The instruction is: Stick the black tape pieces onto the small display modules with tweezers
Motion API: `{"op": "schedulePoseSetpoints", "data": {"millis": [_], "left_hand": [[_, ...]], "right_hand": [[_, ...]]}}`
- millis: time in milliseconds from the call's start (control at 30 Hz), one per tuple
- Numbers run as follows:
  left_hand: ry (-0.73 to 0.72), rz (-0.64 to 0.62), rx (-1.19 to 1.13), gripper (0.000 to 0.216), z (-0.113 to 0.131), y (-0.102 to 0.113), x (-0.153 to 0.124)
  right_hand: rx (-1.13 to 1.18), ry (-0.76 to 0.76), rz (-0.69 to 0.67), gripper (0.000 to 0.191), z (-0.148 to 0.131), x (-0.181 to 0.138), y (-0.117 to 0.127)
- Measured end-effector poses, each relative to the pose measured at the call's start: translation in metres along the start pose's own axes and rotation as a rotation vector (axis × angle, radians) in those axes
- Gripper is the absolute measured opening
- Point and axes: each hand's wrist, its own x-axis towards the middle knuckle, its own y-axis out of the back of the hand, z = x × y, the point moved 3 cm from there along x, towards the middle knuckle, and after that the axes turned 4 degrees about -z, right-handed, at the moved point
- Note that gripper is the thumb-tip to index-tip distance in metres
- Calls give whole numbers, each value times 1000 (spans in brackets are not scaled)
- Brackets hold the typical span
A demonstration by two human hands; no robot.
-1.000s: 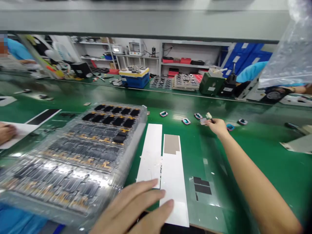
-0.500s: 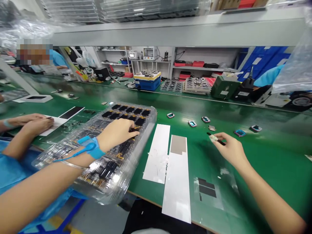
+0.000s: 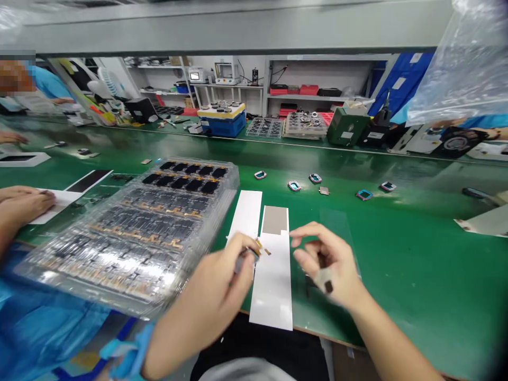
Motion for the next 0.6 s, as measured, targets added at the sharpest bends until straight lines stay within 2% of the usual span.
{"op": "schedulePoseSetpoints", "data": {"millis": [100,200,367,600], "left_hand": [[40,-56,-312,16,-13,-43,1],[72,-63,-503,18,-36,-68,15],[59,-54,-587,16,-56,-79,30],[26,-17,-487,11,-59,-82,28]], "right_hand": [[-79,135,-64,25,1,-7,-14],[-246,205,-36,15,11,-9,-20],[-452,228,-22,13,26,-7,-25],[-506,243,-15,17,29,-12,-32]]}}
